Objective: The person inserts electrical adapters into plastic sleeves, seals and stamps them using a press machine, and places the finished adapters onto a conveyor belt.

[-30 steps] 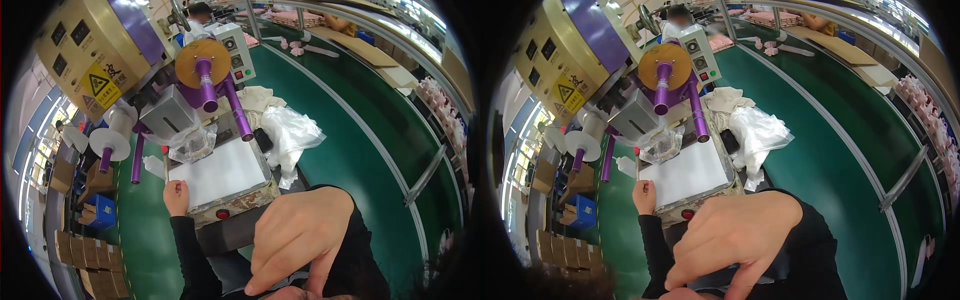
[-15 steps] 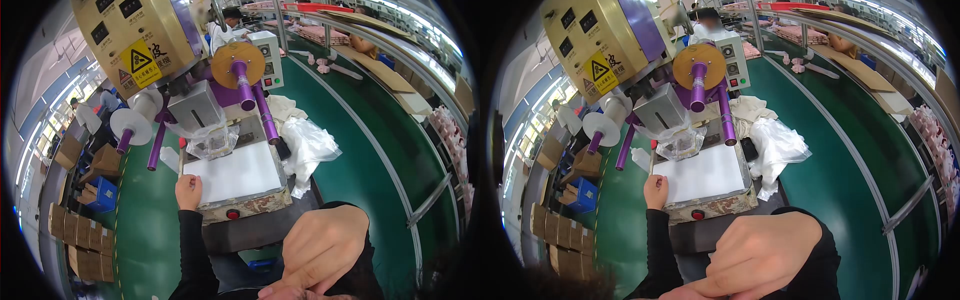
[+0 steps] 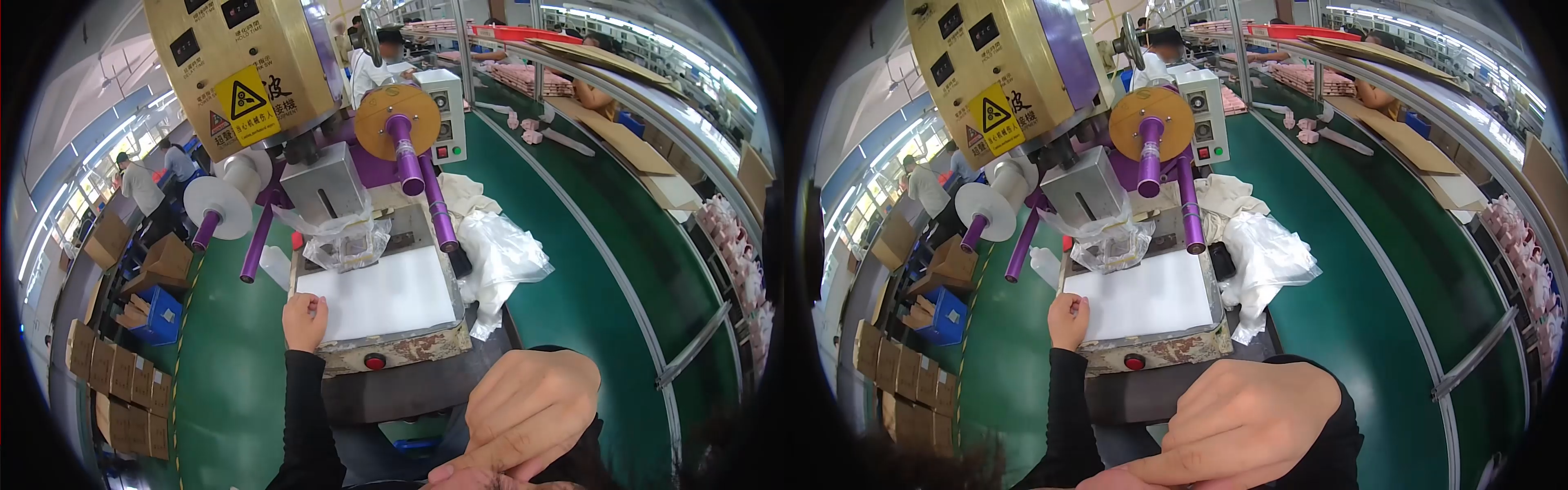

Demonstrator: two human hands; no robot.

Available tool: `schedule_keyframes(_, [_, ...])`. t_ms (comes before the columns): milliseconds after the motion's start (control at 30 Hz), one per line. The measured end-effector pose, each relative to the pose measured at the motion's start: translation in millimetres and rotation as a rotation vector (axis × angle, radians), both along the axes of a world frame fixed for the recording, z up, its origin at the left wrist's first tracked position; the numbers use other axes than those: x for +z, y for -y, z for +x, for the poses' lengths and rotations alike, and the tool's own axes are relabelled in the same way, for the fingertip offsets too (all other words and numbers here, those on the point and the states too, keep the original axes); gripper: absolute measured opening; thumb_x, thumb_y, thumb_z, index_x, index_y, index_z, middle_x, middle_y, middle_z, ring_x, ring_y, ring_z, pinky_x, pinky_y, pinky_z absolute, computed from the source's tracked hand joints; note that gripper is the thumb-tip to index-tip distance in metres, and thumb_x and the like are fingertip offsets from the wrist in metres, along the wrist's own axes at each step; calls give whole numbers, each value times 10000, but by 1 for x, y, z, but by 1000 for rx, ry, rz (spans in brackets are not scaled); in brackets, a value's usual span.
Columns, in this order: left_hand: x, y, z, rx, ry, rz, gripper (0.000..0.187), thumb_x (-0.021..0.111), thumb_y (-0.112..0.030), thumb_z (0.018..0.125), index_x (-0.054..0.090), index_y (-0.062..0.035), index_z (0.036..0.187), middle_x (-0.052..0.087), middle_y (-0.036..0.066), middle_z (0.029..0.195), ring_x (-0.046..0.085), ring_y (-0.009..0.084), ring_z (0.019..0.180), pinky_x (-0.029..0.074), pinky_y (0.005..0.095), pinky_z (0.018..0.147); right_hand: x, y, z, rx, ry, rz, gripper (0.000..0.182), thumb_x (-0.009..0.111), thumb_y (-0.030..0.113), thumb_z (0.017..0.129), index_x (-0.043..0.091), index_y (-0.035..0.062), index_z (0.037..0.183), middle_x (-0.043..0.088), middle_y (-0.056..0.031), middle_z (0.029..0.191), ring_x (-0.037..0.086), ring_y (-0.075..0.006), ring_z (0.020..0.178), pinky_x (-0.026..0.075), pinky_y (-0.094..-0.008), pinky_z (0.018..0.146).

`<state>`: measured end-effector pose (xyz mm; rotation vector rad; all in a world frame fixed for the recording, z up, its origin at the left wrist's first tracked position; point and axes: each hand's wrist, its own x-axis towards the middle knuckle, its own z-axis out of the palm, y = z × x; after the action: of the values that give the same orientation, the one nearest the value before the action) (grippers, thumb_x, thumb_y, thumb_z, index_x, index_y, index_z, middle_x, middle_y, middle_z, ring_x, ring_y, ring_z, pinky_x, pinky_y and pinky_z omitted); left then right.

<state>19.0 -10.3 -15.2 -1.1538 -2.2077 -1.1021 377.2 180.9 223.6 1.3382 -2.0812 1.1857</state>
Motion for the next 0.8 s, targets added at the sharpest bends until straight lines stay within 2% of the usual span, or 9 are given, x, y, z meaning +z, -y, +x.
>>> schedule_keyframes(300, [-6, 0, 1, -19, 50, 7, 167, 735, -148, 855, 628, -47, 774, 616, 90, 752, 604, 288, 717, 456, 422, 657, -1, 4, 13, -54, 40, -25, 311, 714, 321, 962, 719, 43, 1099, 666, -49, 755, 644, -226, 603, 470, -322, 493])
schedule_keyframes(533, [-2, 0, 2, 42, 58, -4, 172, 735, -146, 854, 624, -47, 769, 619, 88, 756, 602, 290, 720, 455, 420, 665, 4, 2, 3, 37, 88, -61, 302, 723, 314, 960, 715, 48, 1103, 668, -48, 756, 644, -235, 604, 474, -328, 494])
schedule_keyframes(700, [-4, 2, -3, 12, -49, 4, 177, 734, -140, 870, 623, -25, 793, 609, 96, 748, 595, 251, 668, 468, 384, 629, 1, 7, 4, -19, 74, 5, 292, 719, 303, 964, 713, 43, 1096, 667, -56, 751, 641, -243, 600, 474, -331, 494])
schedule_keyframes(800, [-4, 1, -2, 13, -43, 3, 178, 732, -136, 871, 620, -23, 790, 606, 93, 746, 591, 250, 663, 467, 386, 629, 3, 1, -4, 87, 133, -57, 289, 707, 302, 972, 709, 44, 1102, 665, -53, 746, 640, -245, 599, 467, -332, 488])
